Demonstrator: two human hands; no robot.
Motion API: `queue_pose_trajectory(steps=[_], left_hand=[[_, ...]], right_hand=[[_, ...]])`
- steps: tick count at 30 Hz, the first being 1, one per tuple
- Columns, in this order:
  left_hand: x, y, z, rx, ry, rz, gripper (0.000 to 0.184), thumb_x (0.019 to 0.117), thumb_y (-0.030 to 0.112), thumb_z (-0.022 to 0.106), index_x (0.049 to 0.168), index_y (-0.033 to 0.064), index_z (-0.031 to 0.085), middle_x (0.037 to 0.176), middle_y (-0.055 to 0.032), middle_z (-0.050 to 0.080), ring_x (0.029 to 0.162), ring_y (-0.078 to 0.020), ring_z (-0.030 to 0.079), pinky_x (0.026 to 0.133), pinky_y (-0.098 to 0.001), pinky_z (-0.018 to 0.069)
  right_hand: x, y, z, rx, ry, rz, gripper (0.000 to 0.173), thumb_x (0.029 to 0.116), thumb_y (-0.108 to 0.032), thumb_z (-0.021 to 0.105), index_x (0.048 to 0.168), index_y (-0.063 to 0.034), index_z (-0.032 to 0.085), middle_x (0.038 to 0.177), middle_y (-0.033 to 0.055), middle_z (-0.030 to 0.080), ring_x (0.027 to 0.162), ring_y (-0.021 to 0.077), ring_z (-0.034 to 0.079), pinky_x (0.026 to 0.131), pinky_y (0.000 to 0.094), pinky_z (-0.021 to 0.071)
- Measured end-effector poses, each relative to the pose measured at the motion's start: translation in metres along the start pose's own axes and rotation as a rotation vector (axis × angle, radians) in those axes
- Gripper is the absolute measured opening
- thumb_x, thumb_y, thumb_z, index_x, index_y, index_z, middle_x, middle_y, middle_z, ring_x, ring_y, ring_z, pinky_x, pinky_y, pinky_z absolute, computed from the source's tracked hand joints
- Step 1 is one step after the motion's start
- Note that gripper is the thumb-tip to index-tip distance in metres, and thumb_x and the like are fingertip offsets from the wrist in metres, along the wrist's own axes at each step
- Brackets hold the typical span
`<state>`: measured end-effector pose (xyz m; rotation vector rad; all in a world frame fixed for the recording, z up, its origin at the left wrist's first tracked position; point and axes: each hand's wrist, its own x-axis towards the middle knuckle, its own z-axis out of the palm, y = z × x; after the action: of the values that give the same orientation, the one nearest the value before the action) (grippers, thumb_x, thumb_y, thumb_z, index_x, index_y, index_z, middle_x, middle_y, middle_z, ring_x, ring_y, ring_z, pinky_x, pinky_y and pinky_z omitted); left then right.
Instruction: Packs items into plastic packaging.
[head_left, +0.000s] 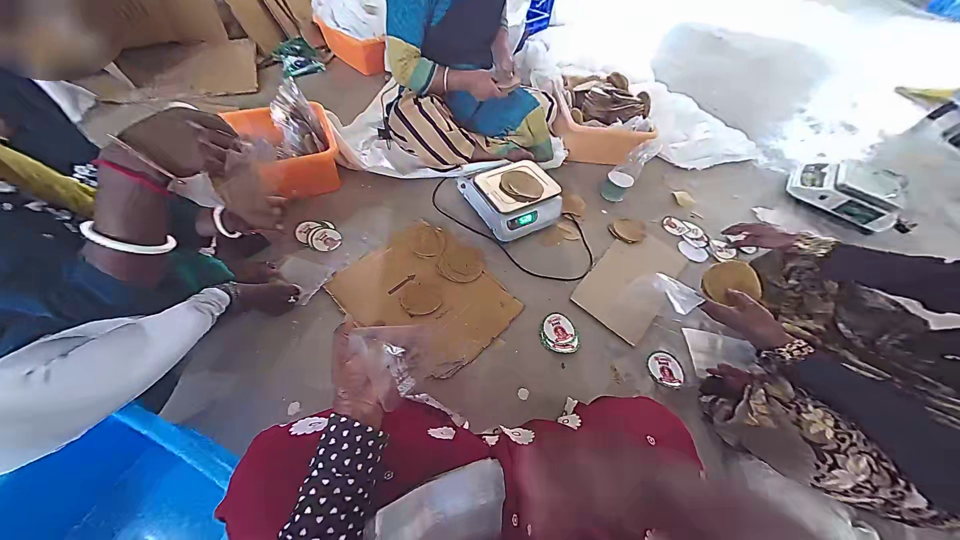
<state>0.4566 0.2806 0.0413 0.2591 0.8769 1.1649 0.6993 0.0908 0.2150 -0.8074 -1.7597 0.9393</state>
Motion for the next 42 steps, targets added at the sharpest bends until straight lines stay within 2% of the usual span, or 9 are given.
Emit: queue_pose_trajectory(steps=[2, 5, 10, 13, 18, 23, 28, 32, 42], left_hand=[[0.005, 0.001, -0.009, 0.014, -0.004, 0.027, 0.066, 0.1013, 0.063, 0.026, 0.132, 0.0099, 0.049, 0.112, -0.0152, 0.066, 0.102, -0.0318, 0.068, 0.084, -0.0558, 0.0576], [0.012, -0.003, -0.012, 0.056, -0.007, 0.047, 0.067, 0.1008, 0.064, 0.027, 0.136, 0.0105, 0.047, 0.114, -0.0145, 0.066, 0.102, -0.0308, 0.067, 0.084, -0.0546, 0.0576], [0.020, -0.006, -0.011, 0.098, 0.051, 0.044, 0.064, 0.1007, 0.063, 0.027, 0.134, 0.0120, 0.048, 0.107, -0.0122, 0.067, 0.094, -0.0280, 0.069, 0.076, -0.0511, 0.0589], [0.025, -0.007, -0.011, 0.090, 0.082, 0.033, 0.058, 0.1012, 0.059, 0.031, 0.132, 0.0125, 0.048, 0.110, -0.0121, 0.067, 0.098, -0.0300, 0.068, 0.079, -0.0532, 0.0588], [0.031, -0.010, -0.016, 0.100, 0.070, 0.017, 0.061, 0.1002, 0.062, 0.031, 0.134, 0.0135, 0.048, 0.110, -0.0117, 0.067, 0.098, -0.0295, 0.069, 0.078, -0.0538, 0.0588], [0.029, -0.007, -0.012, 0.075, 0.070, 0.040, 0.056, 0.1021, 0.058, 0.030, 0.124, 0.0116, 0.052, 0.103, -0.0103, 0.068, 0.093, -0.0274, 0.069, 0.078, -0.0524, 0.0591], [0.023, -0.004, -0.008, 0.050, 0.095, 0.046, 0.054, 0.1030, 0.056, 0.029, 0.127, 0.0121, 0.050, 0.103, -0.0087, 0.066, 0.093, -0.0255, 0.068, 0.076, -0.0513, 0.0589], [0.026, -0.004, -0.009, 0.042, 0.122, 0.064, 0.056, 0.1026, 0.057, 0.031, 0.126, 0.0101, 0.051, 0.102, -0.0107, 0.066, 0.091, -0.0268, 0.067, 0.075, -0.0522, 0.0576], [0.009, 0.015, 0.001, 0.001, 0.098, 0.130, 0.052, 0.1052, 0.052, 0.026, 0.122, 0.0106, 0.053, 0.105, -0.0100, 0.066, 0.096, -0.0275, 0.068, 0.078, -0.0533, 0.0583]], right_hand=[[0.017, 0.094, -0.051, -0.507, 0.278, 0.162, 0.019, 0.0967, -0.024, 0.067, 0.108, -0.0101, 0.073, 0.121, 0.0019, 0.072, 0.111, 0.0113, 0.068, 0.095, 0.0337, 0.0577], [0.015, 0.247, -0.133, -0.648, 0.487, 0.719, 0.021, 0.0901, -0.018, 0.078, 0.098, 0.0000, 0.071, 0.095, 0.0136, 0.072, 0.090, 0.0267, 0.069, 0.084, 0.0516, 0.0554], [-0.027, 0.370, -0.176, -0.778, 0.223, 1.121, 0.053, 0.0917, -0.017, 0.073, 0.143, -0.0120, 0.059, 0.134, 0.0248, 0.062, 0.125, 0.0439, 0.059, 0.106, 0.0621, 0.0446], [-0.026, 0.383, -0.169, -0.886, 0.165, 1.155, 0.052, 0.0864, -0.018, 0.072, 0.138, -0.0244, 0.065, 0.139, 0.0232, 0.059, 0.131, 0.0428, 0.054, 0.109, 0.0591, 0.0412], [-0.035, 0.372, -0.167, -0.846, 0.376, 0.981, 0.023, 0.0941, -0.021, 0.067, 0.105, -0.0027, 0.076, 0.108, 0.0194, 0.073, 0.104, 0.0337, 0.068, 0.096, 0.0529, 0.0496], [-0.038, 0.376, -0.178, -0.637, 0.218, 1.092, 0.033, 0.0914, -0.017, 0.075, 0.123, -0.0071, 0.071, 0.115, 0.0165, 0.072, 0.110, 0.0324, 0.068, 0.101, 0.0552, 0.0504], [-0.022, 0.357, -0.158, -0.814, -0.015, 1.186, 0.034, 0.0882, -0.022, 0.077, 0.118, -0.0074, 0.072, 0.125, 0.0204, 0.066, 0.122, 0.0360, 0.060, 0.107, 0.0567, 0.0425], [-0.043, 0.380, -0.169, -0.876, 0.123, 1.169, 0.028, 0.0917, -0.026, 0.068, 0.103, -0.0009, 0.073, 0.108, 0.0189, 0.070, 0.105, 0.0323, 0.064, 0.095, 0.0544, 0.0465], [-0.036, 0.329, -0.160, -0.879, 0.373, 1.199, 0.034, 0.1062, -0.025, 0.054, 0.126, -0.0029, 0.071, 0.131, 0.0216, 0.067, 0.129, 0.0374, 0.059, 0.112, 0.0538, 0.0400]])
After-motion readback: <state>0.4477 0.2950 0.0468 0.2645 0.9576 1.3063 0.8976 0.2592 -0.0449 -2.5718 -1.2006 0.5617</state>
